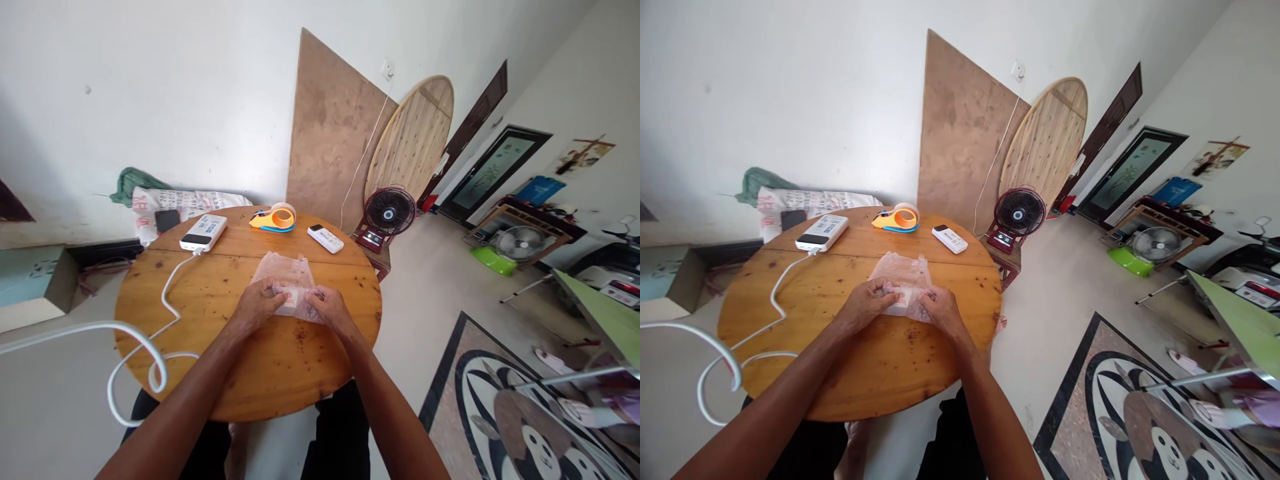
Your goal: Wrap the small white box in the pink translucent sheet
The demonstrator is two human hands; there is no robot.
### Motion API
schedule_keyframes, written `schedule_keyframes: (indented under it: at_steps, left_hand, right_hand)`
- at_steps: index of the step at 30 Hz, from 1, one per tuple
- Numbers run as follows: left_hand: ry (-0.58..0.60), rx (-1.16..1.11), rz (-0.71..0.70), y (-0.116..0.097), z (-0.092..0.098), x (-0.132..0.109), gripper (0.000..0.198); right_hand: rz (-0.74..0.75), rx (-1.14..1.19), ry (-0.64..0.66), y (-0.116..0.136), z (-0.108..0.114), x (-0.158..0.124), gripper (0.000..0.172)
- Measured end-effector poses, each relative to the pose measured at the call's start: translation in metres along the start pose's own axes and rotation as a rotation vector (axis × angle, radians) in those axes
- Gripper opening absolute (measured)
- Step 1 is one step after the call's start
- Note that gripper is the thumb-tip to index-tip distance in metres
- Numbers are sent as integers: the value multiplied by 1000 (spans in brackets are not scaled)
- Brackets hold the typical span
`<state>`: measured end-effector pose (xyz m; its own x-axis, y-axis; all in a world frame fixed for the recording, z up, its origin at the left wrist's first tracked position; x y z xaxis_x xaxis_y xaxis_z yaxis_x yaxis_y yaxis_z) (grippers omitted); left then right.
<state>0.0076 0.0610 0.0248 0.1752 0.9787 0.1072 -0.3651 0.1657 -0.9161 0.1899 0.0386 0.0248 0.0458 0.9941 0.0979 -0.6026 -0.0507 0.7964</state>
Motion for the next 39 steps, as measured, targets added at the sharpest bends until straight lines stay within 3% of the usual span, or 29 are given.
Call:
schedule_keyframes:
  at_steps: [7,15,23,27,31,35,39]
  left_hand:
    - [95,18,4,-3,-2,-24,22]
    - [52,-136,-22,8,-5,-23,19]
    - [101,-175,-12,9,-3,-18,21]
    - [108,-163,-45,8,-4,-17,32]
    - [122,-138,-24,11,-4,-18,37]
    - [101,-94,-65,7,-3,-17,36]
    - [73,-55,-87,2,1,-18,35]
  right_hand:
    - [-12,-57,64,4,4,-28,24]
    - [33,-250,-151,9,16,-22,23]
    - [106,-512,-191,14,5,-36,17]
    - [193,-628,-228,20,4,-42,10]
    - [390,-709,-281,45,9,-52,12]
    - [659,-784,-123,79,-10,-67,18]
    - [702,-778,23,91,-27,-69,20]
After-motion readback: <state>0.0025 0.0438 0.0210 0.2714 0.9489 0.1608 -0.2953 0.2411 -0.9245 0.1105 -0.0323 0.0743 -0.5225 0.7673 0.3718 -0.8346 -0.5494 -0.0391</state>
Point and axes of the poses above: each hand's wrist, its own x-axis towards the middle knuckle, its own z-axis out of the back of the hand, y = z × x, the point moved 7 cm from there along x, towards the middle knuckle, and after that the axes turned 1 degree about -y, right-handed, at the moved point
